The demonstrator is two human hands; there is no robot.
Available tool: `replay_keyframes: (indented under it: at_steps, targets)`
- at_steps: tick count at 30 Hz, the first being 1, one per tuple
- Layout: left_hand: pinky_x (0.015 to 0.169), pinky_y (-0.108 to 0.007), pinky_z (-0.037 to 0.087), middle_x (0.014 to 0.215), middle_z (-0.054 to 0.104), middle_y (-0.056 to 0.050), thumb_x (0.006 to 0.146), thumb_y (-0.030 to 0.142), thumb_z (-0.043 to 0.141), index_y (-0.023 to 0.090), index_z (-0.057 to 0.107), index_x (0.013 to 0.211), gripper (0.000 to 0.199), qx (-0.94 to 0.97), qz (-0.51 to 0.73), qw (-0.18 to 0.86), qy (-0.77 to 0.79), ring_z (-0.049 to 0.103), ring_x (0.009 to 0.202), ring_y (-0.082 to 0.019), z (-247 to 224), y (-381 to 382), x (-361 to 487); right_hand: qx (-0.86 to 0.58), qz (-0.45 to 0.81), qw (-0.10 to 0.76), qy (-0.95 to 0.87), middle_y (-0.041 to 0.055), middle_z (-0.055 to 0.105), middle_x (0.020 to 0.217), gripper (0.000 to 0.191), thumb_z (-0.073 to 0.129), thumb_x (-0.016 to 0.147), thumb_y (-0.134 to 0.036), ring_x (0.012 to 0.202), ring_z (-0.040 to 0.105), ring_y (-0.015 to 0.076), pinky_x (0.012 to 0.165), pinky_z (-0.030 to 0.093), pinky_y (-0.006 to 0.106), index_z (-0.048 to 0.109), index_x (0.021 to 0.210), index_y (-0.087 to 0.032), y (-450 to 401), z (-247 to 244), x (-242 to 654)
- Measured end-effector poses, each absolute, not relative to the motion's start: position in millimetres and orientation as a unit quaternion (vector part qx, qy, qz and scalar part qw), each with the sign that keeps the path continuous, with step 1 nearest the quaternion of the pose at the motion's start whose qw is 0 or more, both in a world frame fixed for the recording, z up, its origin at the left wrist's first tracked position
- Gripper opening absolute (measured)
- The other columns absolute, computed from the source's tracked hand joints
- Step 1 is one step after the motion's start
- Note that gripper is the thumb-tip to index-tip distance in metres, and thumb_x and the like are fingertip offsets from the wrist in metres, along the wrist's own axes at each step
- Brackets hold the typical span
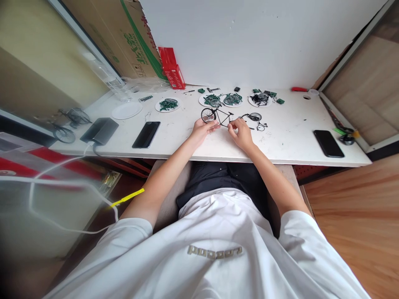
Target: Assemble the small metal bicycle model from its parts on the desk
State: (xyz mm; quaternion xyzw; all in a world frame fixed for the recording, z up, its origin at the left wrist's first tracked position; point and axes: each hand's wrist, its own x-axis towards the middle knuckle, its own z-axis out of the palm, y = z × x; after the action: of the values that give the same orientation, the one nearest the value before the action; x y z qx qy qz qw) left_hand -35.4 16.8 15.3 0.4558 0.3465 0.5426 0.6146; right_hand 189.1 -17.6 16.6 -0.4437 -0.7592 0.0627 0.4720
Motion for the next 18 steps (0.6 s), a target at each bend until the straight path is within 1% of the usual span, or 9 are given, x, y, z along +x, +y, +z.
replay_keyframes:
  at_steps: [5,7,9,14,18]
  targets:
    - [0.070,-0.023,0.052,0.106,0.082,-0.007,0.065,0.052,0.105,0.021,0.068,0.110,0.066,0.457,0.550,0.591,0.372,0.084,0.087,-0.018,17.6,14.7,-32.2,-0.441,0.067,0.471,-0.761,0.0082,0.064,0.087,0.046,0.049,0.115,-0.063,0.087,0.060,0.0275,0.078,0.049,0.044,0.062,0.090,-0.027,-19.3,18.6,187.9]
    - [0.066,-0.023,0.051,0.109,0.081,-0.006,0.064,0.051,0.106,0.022,0.064,0.112,0.071,0.444,0.570,0.568,0.394,0.082,0.082,-0.017,18.5,13.6,-30.1,-0.438,0.069,0.464,-0.767,0.0084,0.064,0.087,0.044,0.049,0.116,-0.061,0.089,0.061,0.0279,0.079,0.049,0.044,0.063,0.091,-0.026,-19.6,19.0,187.7]
    - [0.064,-0.023,0.050,0.109,0.080,-0.005,0.063,0.049,0.107,0.023,0.061,0.110,0.071,0.430,0.591,0.541,0.416,0.081,0.079,-0.015,19.3,12.6,-28.5,-0.437,0.072,0.455,-0.773,0.0088,0.064,0.088,0.043,0.050,0.116,-0.060,0.089,0.061,0.0282,0.080,0.049,0.044,0.064,0.093,-0.026,-19.8,19.2,187.8]
    - [0.063,-0.024,0.051,0.106,0.077,-0.004,0.065,0.045,0.107,0.023,0.059,0.103,0.066,0.429,0.598,0.515,0.439,0.078,0.075,-0.014,20.6,11.8,-26.0,-0.433,0.076,0.448,-0.779,0.0093,0.065,0.088,0.047,0.048,0.116,-0.063,0.088,0.061,0.0285,0.078,0.049,0.044,0.066,0.093,-0.026,-19.4,19.1,188.4]
    - [0.066,-0.026,0.053,0.106,0.076,-0.004,0.068,0.047,0.106,0.024,0.056,0.108,0.068,0.443,0.608,0.479,0.453,0.076,0.078,-0.014,17.3,14.1,-24.4,-0.425,0.070,0.450,-0.782,0.0092,0.065,0.087,0.048,0.047,0.116,-0.064,0.087,0.061,0.0284,0.077,0.049,0.044,0.065,0.093,-0.026,-18.5,18.6,188.8]
